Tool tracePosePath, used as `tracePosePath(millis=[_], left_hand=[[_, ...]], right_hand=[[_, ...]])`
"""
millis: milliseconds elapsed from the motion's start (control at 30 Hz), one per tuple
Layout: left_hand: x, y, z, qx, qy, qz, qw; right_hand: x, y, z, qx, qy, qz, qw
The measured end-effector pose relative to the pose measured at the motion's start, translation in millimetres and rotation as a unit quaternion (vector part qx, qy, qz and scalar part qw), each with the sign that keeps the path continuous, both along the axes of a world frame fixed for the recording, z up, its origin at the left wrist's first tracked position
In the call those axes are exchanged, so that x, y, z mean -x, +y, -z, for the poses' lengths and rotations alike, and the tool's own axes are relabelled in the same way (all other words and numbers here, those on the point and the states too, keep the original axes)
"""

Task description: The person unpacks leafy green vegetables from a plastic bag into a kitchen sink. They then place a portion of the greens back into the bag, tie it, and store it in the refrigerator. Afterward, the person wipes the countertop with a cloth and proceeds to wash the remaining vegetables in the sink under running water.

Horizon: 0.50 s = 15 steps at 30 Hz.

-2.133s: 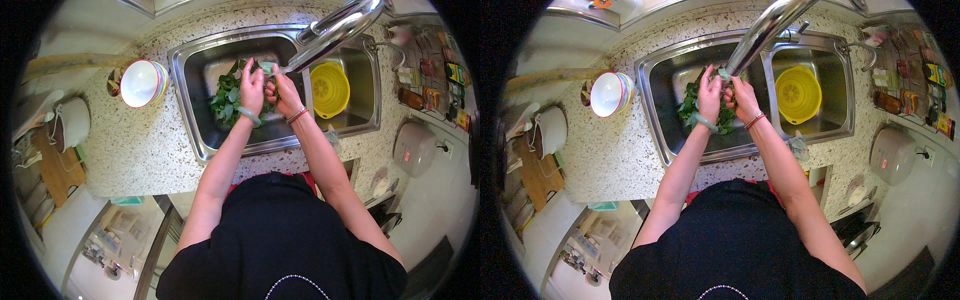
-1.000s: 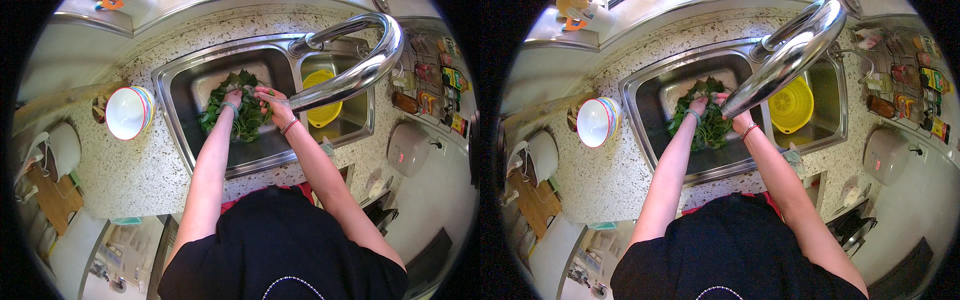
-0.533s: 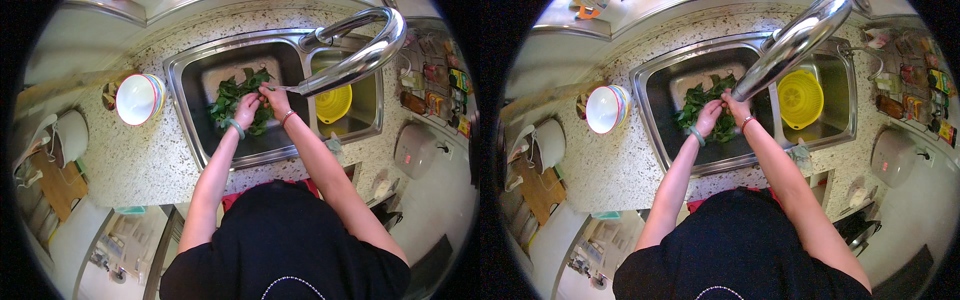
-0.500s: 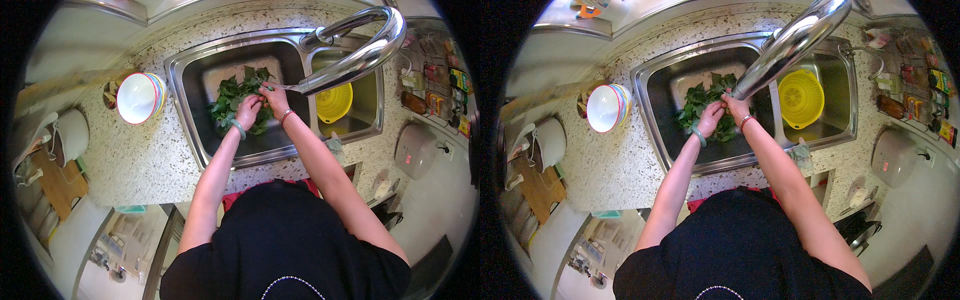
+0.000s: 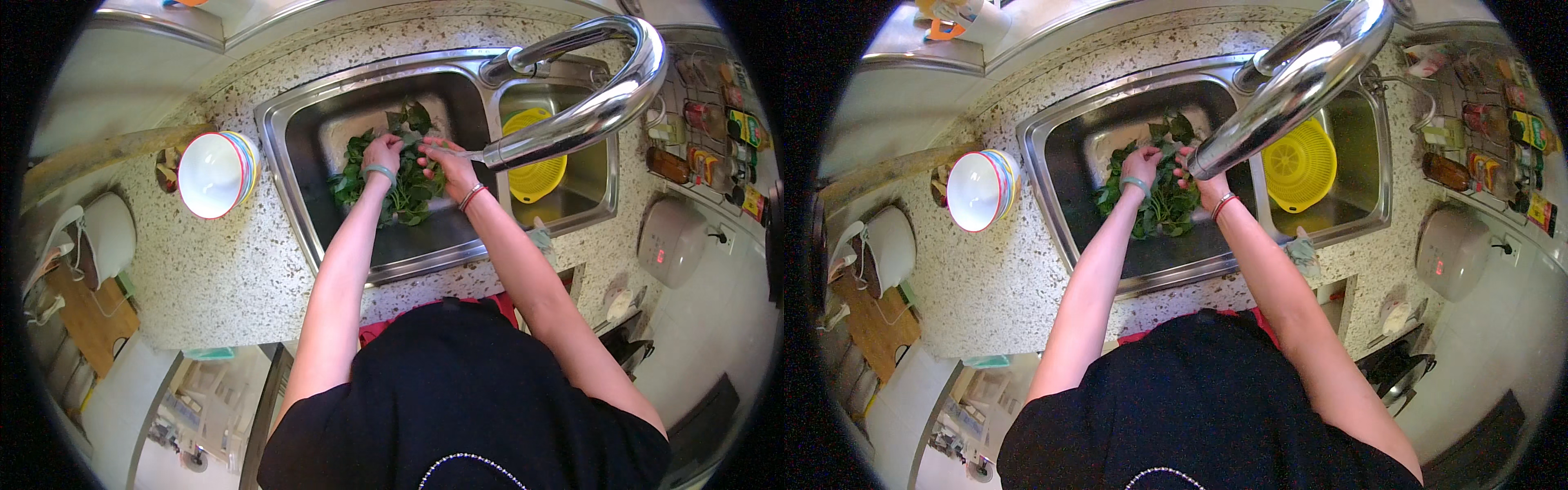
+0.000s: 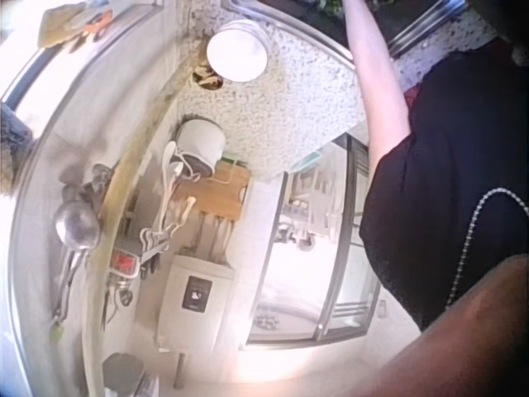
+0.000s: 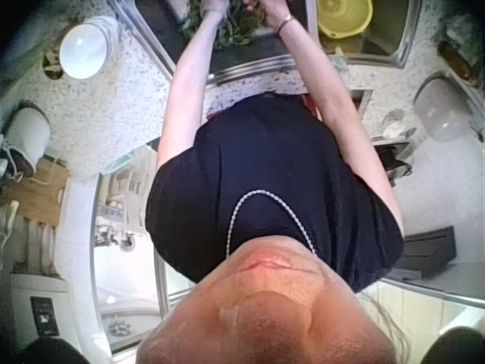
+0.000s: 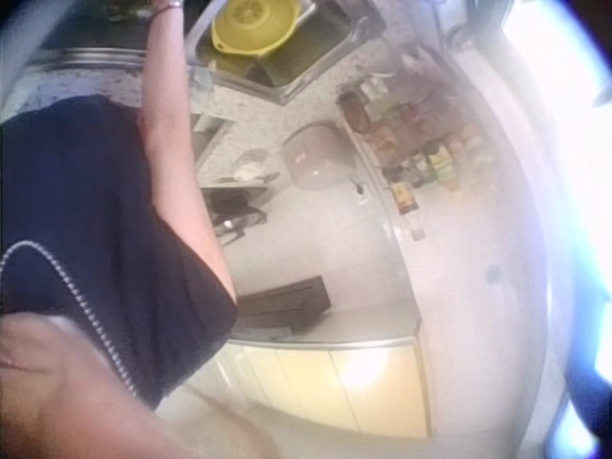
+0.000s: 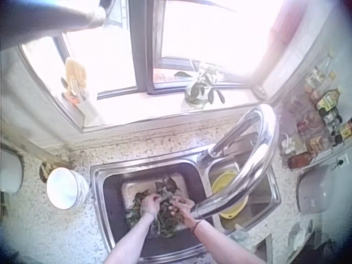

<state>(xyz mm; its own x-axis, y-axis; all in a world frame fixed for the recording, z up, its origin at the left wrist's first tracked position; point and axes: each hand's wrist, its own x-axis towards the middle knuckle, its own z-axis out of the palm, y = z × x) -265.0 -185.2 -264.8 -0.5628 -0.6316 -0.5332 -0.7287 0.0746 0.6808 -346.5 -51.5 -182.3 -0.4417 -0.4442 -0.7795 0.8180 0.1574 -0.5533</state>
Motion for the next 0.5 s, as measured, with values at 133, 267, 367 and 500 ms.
tracePosePath(millis=[133,267,367,500], left_hand=[[-24,15,-34,-0.011,0.187,-0.075,0.979],[-40,33,-92,-0.205,0.273,-0.174,0.924],[-46,50,-113,-0.215,0.34,-0.17,0.9],[-48,66,-141,-0.147,0.396,-0.133,0.896]], right_hand=[[0,0,-5,-0.032,0.047,-0.029,0.998],[-3,3,-35,0.028,-0.055,-0.008,0.998],[-9,7,-50,0.075,-0.039,-0.022,0.996],[-11,15,-70,0.095,0.019,-0.028,0.995]])
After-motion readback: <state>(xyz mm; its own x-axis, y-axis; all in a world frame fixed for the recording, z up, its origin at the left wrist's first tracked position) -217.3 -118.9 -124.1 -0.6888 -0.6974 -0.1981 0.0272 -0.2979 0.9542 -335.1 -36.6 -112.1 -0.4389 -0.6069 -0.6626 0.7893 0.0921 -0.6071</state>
